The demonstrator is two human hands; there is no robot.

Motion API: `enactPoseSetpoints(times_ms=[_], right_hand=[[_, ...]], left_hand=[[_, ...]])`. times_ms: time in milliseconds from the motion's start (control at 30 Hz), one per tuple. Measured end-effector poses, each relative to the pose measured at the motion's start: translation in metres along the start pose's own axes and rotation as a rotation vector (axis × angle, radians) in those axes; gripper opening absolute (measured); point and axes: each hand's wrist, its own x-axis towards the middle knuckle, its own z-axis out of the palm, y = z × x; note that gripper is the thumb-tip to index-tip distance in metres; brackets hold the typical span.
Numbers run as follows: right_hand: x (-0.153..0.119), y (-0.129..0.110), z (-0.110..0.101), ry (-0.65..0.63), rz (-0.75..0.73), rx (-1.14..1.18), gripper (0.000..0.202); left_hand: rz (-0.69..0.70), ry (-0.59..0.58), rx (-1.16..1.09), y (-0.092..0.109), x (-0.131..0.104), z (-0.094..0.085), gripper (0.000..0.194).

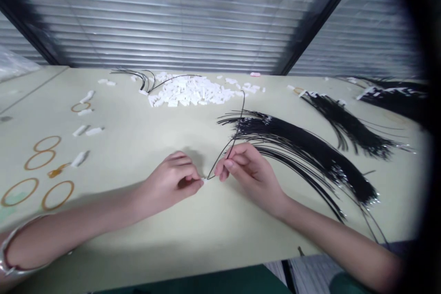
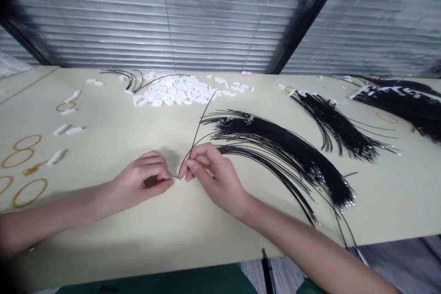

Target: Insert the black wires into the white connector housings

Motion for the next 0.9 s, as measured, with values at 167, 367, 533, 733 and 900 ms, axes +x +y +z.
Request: enactPoseSetpoints(times_ms=[167, 367, 533, 733, 900], right_hand=[[-0.0001, 0.0008, 0.0008, -0.002, 0.012, -0.012, 0.007], [0.0003, 0.0006, 0.0019, -0.015, 0.0, -0.007, 0.006], [-0.0002, 0.0018, 0.0008, -0.02, 0.002, -0.038, 0.007], [0.0034, 0.0042, 0.0015, -0.104, 0.043, -0.259, 0.005], [0.0052, 0.0061, 0.0013, -0.151, 0.041, -0.475, 0.008]], left_hand=[[-0.007, -0.006, -0.002, 0.0006, 0.0007, 0.0, 0.019], [-0.001, -0.008, 0.002, 0.0006, 0.0012, 0.0002, 0.019], [0.005, -0.003, 0.003, 0.0001, 0.0003, 0.0007, 0.019], [0.009, -0.008, -0.015, 0.0021, -0.0004, -0.001, 0.019], [0.01, -0.002, -0.013, 0.0016, 0.0013, -0.0007, 0.021]])
